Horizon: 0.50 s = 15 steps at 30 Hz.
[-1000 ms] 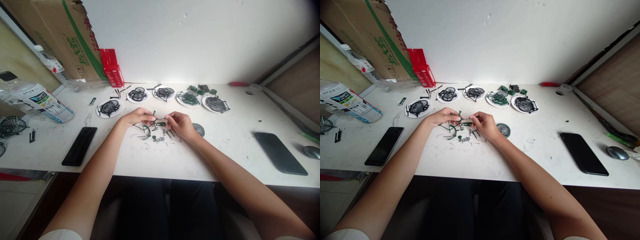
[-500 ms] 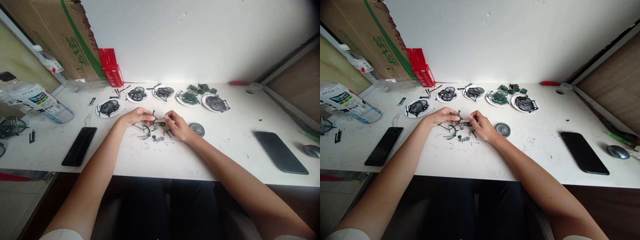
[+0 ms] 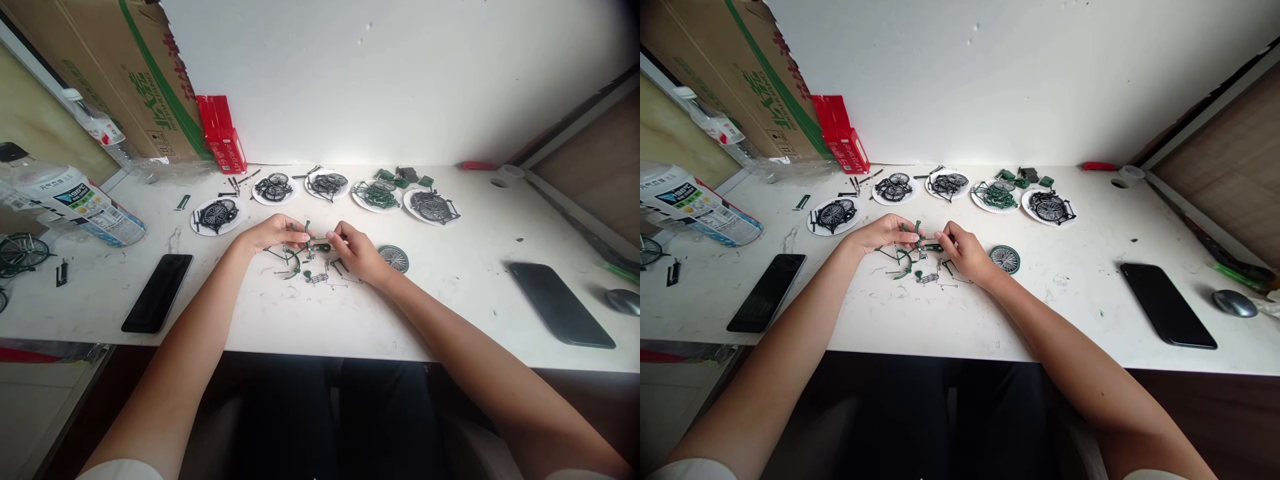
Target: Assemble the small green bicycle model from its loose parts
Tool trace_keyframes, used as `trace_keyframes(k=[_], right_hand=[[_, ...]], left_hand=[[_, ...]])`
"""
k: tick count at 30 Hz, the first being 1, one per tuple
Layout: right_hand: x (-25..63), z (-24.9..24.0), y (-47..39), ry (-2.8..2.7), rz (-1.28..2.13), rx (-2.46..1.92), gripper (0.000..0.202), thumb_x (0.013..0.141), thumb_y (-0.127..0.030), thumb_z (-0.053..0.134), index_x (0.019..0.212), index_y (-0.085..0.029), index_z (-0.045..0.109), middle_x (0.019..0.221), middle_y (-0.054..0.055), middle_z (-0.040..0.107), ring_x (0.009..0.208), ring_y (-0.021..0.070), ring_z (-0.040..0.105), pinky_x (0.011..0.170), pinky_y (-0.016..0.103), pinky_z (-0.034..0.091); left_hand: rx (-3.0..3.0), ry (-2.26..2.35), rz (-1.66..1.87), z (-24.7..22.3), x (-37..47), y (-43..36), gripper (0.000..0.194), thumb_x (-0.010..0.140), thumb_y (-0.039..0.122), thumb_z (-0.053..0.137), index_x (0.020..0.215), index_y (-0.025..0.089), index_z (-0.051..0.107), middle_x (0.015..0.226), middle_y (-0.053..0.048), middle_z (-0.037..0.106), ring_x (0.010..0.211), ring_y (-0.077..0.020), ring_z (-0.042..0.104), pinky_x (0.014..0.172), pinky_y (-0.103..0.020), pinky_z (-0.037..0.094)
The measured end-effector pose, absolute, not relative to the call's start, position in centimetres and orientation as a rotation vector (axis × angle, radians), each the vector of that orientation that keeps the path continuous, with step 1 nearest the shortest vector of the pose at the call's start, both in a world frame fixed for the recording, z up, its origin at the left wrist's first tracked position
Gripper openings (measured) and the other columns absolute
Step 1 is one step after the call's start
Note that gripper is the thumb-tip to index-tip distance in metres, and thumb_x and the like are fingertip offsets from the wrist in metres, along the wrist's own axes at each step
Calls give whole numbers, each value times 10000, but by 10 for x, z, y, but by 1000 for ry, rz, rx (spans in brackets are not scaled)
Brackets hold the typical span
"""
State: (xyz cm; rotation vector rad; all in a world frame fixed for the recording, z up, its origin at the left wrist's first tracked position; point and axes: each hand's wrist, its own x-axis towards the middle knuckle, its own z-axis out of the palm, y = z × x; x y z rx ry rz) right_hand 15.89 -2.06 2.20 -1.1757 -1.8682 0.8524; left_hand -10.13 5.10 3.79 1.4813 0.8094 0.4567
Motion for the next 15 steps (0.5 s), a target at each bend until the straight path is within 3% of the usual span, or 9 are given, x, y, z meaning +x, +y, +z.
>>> trace_keyframes(k=[7, 15], right_hand=[[158, 22, -24, -1847, 869, -1191, 350, 1096, -580, 494, 1015, -240, 484, 862, 7, 576, 744, 182, 497, 701, 341, 402], [160, 22, -20, -1873, 906, -1144, 332, 1086, -561, 526, 978, -252, 471, 770, -26, 508, 659, 162, 405, 643, 328, 349]], left_hand=[[1449, 804, 496, 39, -99, 50, 465, 739, 473, 964, 1052, 148, 852, 928, -123, 829, 869, -214, 783, 776, -286, 609], [1457, 812, 471, 38, -100, 51, 470, 755, 506, 952, 1048, 153, 850, 964, -138, 832, 892, -217, 785, 801, -299, 614]])
